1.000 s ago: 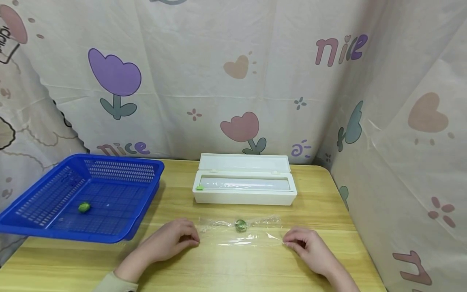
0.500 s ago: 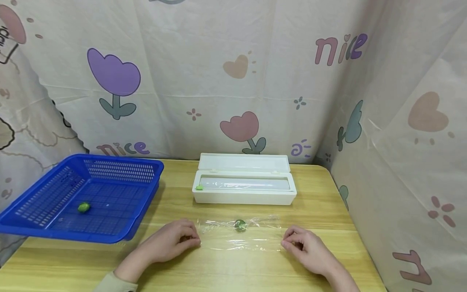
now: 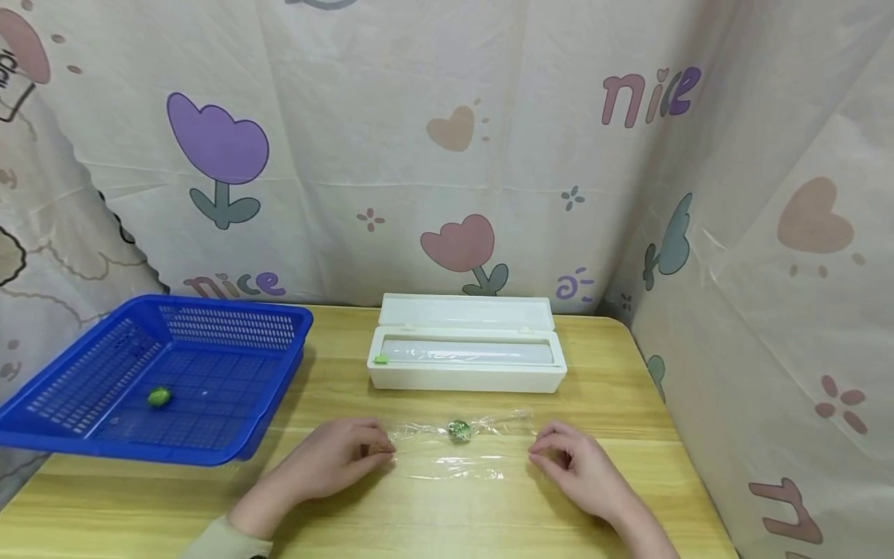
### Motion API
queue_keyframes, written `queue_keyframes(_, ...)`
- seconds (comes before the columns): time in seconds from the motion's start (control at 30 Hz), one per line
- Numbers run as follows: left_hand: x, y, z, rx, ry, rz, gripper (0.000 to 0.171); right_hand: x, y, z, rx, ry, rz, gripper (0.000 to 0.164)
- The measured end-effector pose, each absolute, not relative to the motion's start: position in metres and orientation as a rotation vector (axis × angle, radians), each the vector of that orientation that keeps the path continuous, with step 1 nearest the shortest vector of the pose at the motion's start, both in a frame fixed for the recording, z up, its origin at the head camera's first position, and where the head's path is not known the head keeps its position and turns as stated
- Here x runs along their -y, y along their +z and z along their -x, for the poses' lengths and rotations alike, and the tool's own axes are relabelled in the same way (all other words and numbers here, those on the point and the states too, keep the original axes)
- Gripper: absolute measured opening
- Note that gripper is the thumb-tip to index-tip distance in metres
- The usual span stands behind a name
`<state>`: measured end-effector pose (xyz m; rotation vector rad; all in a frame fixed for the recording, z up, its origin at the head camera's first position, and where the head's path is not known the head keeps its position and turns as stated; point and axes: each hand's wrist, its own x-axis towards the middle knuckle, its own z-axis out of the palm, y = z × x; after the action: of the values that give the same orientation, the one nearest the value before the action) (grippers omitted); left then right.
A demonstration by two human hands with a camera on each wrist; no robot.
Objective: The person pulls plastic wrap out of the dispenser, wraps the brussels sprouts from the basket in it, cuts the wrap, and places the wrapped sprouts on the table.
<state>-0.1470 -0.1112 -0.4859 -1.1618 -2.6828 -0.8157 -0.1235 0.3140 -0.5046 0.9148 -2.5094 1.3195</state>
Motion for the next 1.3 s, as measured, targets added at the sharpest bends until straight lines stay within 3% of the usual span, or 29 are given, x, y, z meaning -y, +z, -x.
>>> queue_keyframes(0.27, 0.048, -0.487, 0.160, 2.505, -0.820, 1.109, 0.010, -0.257, -0.495, 0.144, 2.380, 1.334, -1.026, 0.022)
queue_keyframes(0.47, 0.018, -0.496, 0.167, 2.594, -0.705, 1.074, 0.018, -0.222, -0.503, 0.158, 2.502, 1.243, -0.961, 0.022)
queue_keyframes(0.87, 0.013, -0.498, 0.176, 2.749, -0.957, 0.913, 0.023, -0.215, -0.512, 0.169, 2.628, 1.326, -0.799, 0.026)
queue_keyframes(1.3, 0.017, -0.499, 0.177, 2.720, -0.837, 0.964, 0.025, -0.210, -0.517, 0.170, 2.586, 1.335, -0.802, 0.022)
